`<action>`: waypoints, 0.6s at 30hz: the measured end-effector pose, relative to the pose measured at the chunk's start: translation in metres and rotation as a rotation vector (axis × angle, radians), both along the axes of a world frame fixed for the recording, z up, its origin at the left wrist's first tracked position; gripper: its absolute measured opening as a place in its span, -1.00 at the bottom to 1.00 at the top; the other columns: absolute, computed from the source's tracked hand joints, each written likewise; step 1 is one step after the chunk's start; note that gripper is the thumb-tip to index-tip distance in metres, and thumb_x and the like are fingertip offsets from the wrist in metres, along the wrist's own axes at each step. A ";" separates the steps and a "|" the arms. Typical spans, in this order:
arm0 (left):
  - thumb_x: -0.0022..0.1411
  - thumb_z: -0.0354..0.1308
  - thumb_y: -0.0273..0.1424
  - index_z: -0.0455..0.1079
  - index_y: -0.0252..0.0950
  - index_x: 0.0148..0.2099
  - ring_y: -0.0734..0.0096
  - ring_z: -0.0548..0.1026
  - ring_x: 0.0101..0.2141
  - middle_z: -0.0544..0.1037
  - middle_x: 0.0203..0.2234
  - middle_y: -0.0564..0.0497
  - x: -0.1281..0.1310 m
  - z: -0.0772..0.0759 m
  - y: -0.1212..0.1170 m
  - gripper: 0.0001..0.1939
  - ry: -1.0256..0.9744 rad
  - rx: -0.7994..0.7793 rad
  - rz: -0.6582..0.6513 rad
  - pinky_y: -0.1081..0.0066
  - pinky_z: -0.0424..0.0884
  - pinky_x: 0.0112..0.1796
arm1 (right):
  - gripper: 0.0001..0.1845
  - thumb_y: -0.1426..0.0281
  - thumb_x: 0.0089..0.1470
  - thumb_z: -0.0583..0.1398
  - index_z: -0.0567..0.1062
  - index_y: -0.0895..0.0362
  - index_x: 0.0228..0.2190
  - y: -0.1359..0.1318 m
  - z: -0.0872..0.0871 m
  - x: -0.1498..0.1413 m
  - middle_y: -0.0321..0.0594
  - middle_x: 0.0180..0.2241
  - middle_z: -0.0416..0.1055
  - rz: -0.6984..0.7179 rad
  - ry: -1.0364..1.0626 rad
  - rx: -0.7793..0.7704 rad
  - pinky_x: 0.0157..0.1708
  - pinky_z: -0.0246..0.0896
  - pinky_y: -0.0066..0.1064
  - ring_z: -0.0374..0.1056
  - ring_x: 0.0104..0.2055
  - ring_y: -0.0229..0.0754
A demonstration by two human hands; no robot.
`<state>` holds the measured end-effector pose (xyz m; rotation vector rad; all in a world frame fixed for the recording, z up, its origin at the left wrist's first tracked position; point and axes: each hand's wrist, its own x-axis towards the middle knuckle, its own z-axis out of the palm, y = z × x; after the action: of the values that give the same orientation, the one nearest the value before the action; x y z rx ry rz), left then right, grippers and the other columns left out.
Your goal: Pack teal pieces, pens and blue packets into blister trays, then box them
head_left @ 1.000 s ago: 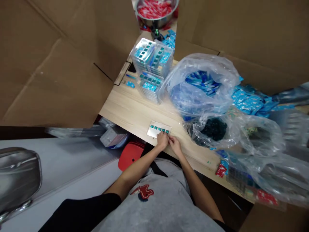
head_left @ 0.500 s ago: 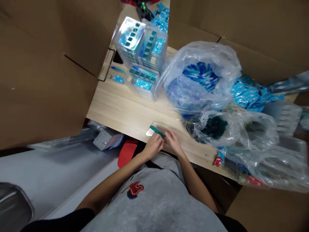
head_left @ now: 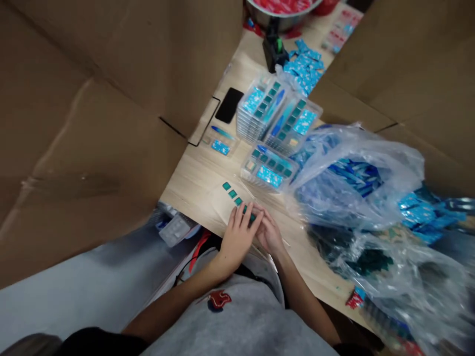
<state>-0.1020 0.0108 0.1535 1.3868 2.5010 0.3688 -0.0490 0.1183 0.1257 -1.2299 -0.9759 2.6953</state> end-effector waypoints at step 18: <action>0.22 0.12 -0.11 0.32 -0.19 -0.05 0.35 0.58 -0.27 0.57 -0.19 -0.04 -0.298 -0.097 -0.033 -0.65 -0.898 0.608 0.772 0.30 0.55 -0.28 | -0.54 0.23 0.19 0.01 0.21 0.14 0.08 -0.031 -0.100 -0.223 -0.04 -0.13 0.42 -0.112 -0.232 0.647 -0.01 0.31 -0.20 0.42 -0.13 -0.14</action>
<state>-0.4000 -0.0220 0.0569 0.1359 2.0331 1.5744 -0.2721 0.0874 0.0253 -1.3878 -1.5762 1.9205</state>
